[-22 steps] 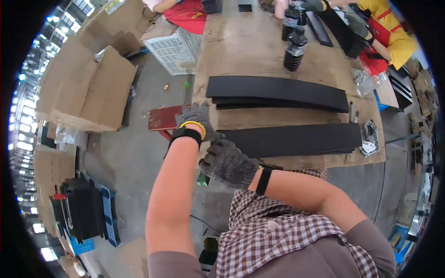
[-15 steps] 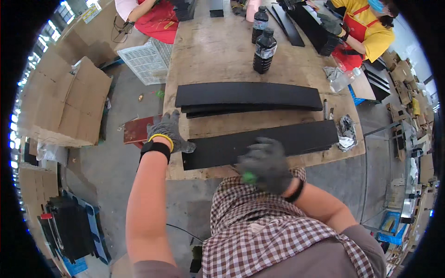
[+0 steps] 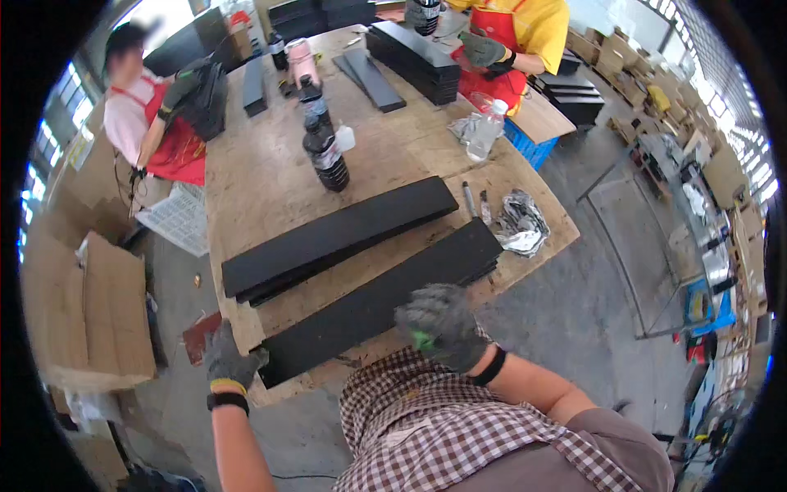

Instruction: Wiping down black furniture slats with a cleaning cloth on a workbench.

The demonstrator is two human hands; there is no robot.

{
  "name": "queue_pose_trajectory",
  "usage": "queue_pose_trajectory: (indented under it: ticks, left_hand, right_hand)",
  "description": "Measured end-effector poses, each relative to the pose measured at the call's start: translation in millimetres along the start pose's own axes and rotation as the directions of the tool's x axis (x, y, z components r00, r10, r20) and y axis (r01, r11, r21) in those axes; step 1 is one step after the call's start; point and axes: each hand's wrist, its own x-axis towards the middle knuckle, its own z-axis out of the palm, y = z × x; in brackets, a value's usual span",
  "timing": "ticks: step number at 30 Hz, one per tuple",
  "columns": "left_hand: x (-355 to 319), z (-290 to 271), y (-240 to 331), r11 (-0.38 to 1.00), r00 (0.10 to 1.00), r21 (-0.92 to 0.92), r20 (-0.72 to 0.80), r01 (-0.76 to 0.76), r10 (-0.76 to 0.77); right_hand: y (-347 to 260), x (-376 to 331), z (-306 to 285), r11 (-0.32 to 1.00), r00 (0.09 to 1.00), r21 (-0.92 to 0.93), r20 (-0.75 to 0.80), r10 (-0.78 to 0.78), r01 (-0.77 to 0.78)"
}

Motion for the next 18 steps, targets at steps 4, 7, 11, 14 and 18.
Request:
queue_pose_trajectory:
  ticks: [4, 7, 11, 14, 18]
  left_hand:
    - [-34, 46, -33, 0.971, 0.985, -0.176, -0.041, 0.160, -0.170]
    - [-30, 48, -2, 0.955, 0.976, -0.209, -0.015, 0.208, -0.216]
    - [-25, 59, 31, 0.989, 0.978, 0.039, -0.158, 0.145, -0.137]
    - [-19, 42, 84, 0.991, 0.993, 0.110, -0.102, 0.077, -0.066]
    - [-13, 39, 116, 0.994, 0.999, 0.110, 0.050, 0.009, -0.015]
  right_hand:
    - [-13, 0, 26, 0.996, 0.998, 0.085, -0.060, 0.011, -0.006]
    - [11, -8, 14, 1.000, 0.997, 0.007, -0.071, -0.014, 0.015]
    - [-10, 6, 10, 0.998, 0.993, 0.049, 0.106, -0.051, 0.046]
    - [-41, 21, 45, 0.978, 0.976, 0.112, 0.110, -0.187, 0.175]
    - [-47, 28, 65, 0.978, 0.971, 0.084, 0.130, -0.200, 0.191]
